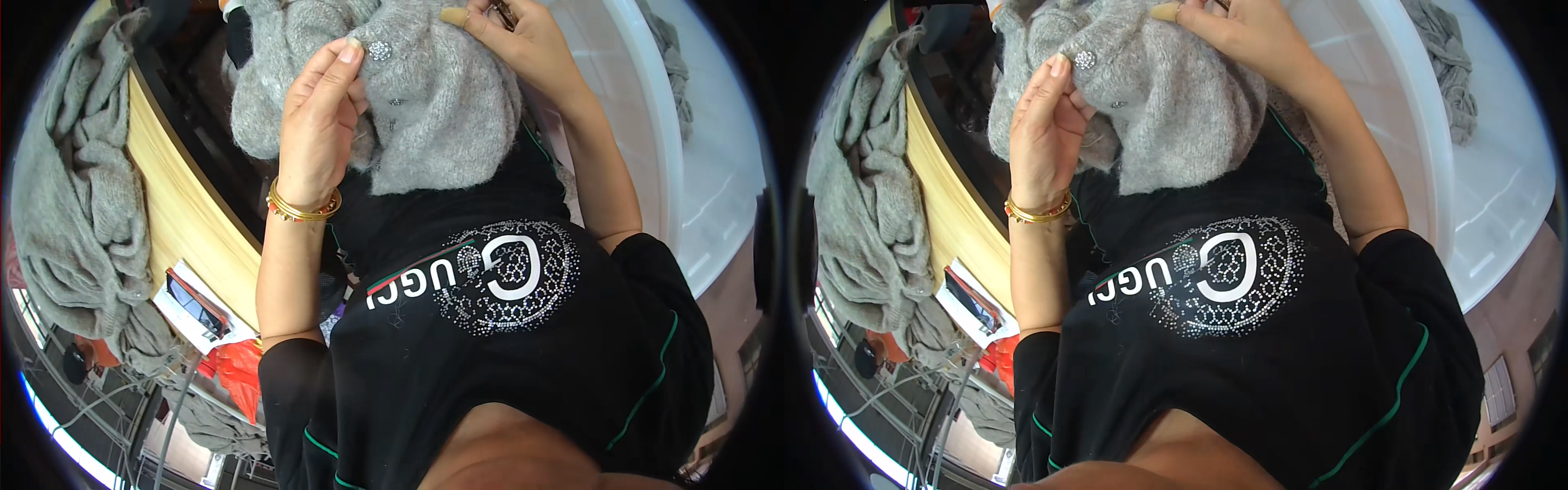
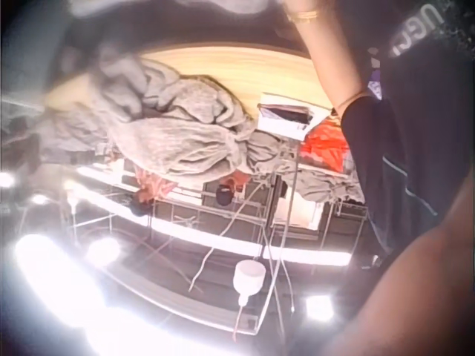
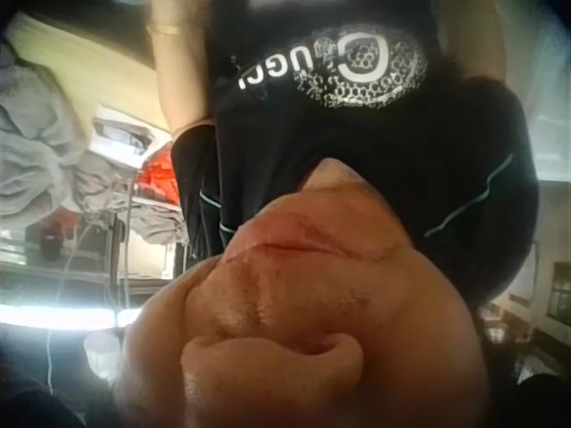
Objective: Trimming loose threads and inspecting a grey knit sweater using small snips.
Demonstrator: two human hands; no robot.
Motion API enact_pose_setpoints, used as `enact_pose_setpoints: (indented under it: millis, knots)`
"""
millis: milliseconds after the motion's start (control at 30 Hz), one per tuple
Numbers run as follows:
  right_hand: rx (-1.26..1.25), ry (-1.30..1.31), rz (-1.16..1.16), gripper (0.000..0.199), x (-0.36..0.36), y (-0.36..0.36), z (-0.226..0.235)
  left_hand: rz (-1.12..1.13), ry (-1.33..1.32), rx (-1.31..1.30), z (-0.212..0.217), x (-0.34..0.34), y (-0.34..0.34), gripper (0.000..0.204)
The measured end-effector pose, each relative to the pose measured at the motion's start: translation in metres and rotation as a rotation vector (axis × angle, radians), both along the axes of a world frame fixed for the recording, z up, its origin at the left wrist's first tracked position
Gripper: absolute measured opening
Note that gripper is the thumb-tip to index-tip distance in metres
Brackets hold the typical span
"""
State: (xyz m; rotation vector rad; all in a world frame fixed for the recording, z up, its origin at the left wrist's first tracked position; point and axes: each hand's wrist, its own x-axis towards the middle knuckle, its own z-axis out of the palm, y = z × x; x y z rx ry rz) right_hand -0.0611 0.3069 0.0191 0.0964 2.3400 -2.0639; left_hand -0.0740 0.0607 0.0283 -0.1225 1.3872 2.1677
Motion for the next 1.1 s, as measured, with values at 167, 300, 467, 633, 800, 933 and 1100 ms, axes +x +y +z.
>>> enact_pose_setpoints:
  millis: [167,300,467,633,800,933,1100]
  knots:
    - [-0.153,0.425,0.075,0.026,-0.003,-0.014,-0.007,-0.013,0.1,-0.095,0.009,0.004,0.002,0.022]
    - [-0.177,0.226,0.177,0.034,0.016,-0.013,0.02,-0.017,0.096,-0.122,0.011,0.006,0.0,0.023]
    - [0.048,0.038,0.369,0.037,0.006,-0.022,0.032,-0.055,0.118,-0.112,0.011,0.004,-0.003,0.022]
    - [-0.207,0.094,0.335,0.022,0.001,-0.021,0.006,0.017,0.08,-0.131,0.031,0.011,0.015,0.028]
    - [-0.314,0.023,0.141,0.014,0.0,-0.012,0.005,-0.107,0.191,-0.133,0.02,0.005,-0.001,0.04]
    - [-0.366,0.014,0.143,0.01,0.0,-0.005,0.001,-0.171,0.267,-0.124,0.021,0.008,0.0,0.042]
    - [-0.353,0.0,0.119,0.011,0.002,-0.002,-0.001,-0.165,0.343,-0.153,0.027,0.014,0.011,0.044]
